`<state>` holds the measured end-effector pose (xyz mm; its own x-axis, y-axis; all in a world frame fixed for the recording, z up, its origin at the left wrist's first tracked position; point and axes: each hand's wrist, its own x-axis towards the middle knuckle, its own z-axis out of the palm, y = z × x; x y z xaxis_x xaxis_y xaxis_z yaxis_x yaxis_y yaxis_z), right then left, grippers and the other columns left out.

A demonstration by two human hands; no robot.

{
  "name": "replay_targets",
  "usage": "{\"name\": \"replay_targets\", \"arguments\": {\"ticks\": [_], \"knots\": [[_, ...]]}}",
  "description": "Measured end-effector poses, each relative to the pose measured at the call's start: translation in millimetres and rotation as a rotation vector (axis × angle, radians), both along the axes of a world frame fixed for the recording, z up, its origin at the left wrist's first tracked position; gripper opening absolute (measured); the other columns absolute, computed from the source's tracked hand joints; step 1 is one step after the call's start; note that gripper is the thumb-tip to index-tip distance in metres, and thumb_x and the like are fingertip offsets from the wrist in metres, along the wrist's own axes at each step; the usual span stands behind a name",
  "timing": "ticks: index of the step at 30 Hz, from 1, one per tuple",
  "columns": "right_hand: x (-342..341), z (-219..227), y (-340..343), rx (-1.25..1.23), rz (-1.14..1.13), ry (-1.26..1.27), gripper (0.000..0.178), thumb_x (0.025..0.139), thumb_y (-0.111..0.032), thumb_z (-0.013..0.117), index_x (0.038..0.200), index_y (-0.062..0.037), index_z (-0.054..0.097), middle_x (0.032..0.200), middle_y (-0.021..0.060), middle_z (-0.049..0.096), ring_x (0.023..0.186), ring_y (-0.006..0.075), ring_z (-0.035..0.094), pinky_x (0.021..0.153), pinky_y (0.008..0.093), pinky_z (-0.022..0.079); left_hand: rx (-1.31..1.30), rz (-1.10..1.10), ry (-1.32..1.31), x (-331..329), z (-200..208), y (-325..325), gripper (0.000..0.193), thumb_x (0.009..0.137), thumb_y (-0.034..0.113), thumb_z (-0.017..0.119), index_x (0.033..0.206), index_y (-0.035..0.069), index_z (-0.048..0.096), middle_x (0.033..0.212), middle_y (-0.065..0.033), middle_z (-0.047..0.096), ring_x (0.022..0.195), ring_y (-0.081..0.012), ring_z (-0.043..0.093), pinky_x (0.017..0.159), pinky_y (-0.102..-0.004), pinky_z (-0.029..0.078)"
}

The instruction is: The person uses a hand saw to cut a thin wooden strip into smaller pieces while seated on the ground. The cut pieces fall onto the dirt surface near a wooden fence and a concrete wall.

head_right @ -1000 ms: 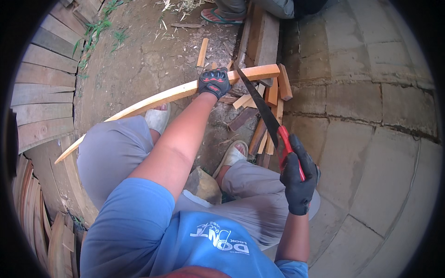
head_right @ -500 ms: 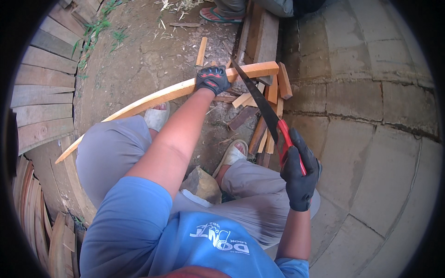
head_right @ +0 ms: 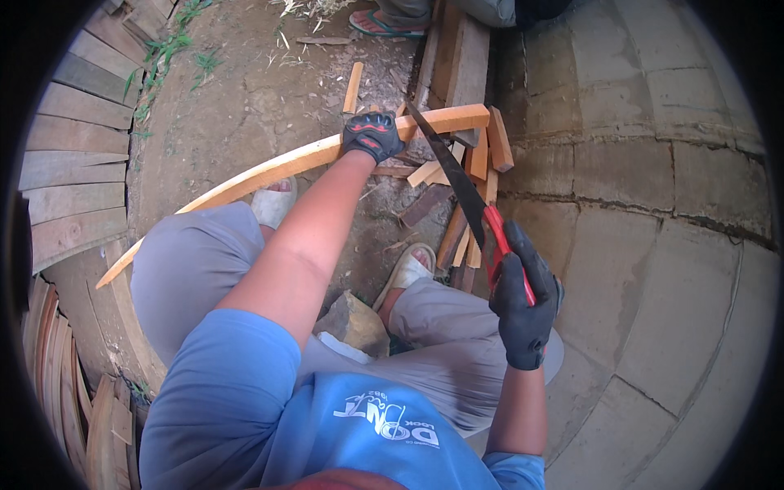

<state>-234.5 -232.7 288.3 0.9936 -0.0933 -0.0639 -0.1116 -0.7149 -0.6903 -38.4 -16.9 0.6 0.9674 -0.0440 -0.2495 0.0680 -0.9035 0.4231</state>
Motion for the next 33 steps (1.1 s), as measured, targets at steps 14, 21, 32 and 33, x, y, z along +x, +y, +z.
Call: {"name": "replay_targets", "arguments": {"ticks": [14, 21, 32, 33], "knots": [[49, -31, 0, 0.079, -0.030, 0.018, 0.038, 0.103, -0.014, 0.062, 0.139, -0.0053, 0.073, 0.115, 0.0093, 0.079, 0.091, 0.0114, 0.068, 0.087, 0.0324, 0.055, -0.005, -0.011, 0.005, 3, 1, 4, 0.045, 0.086, 0.041, 0.075, 0.123, 0.014, 0.076, 0.122, -0.0128, 0.078, 0.113, -0.0291, 0.076, 0.096, -0.0440, 0.060], [56, -26, 8, 0.109, 0.014, 0.046, 0.038, 0.104, -0.015, 0.062, 0.139, -0.0049, 0.073, 0.125, 0.0115, 0.078, 0.107, 0.0140, 0.070, 0.095, 0.0320, 0.054, 0.012, 0.000, -0.010, 3, -2, 2, 0.050, 0.086, 0.046, 0.076, 0.125, 0.014, 0.076, 0.121, -0.0126, 0.078, 0.114, -0.0292, 0.075, 0.097, -0.0435, 0.059], [102, -73, 41, 0.002, 0.092, -0.018, 0.037, 0.102, -0.026, 0.066, 0.134, -0.0095, 0.076, 0.121, 0.0144, 0.080, 0.109, 0.0233, 0.076, 0.099, 0.0360, 0.055, -0.003, 0.037, -0.149, -5, -11, -4, 0.028, 0.090, 0.028, 0.067, 0.111, 0.014, 0.078, 0.109, -0.0128, 0.080, 0.102, -0.0286, 0.078, 0.087, -0.0430, 0.060], [108, -74, 41, 0.011, 0.098, -0.042, 0.037, 0.102, -0.026, 0.066, 0.133, -0.0093, 0.077, 0.120, 0.0144, 0.080, 0.108, 0.0229, 0.076, 0.099, 0.0358, 0.055, 0.005, 0.049, -0.188, -6, -11, -5, 0.025, 0.090, 0.024, 0.064, 0.108, 0.014, 0.079, 0.107, -0.0120, 0.081, 0.100, -0.0276, 0.079, 0.085, -0.0427, 0.060]]}}
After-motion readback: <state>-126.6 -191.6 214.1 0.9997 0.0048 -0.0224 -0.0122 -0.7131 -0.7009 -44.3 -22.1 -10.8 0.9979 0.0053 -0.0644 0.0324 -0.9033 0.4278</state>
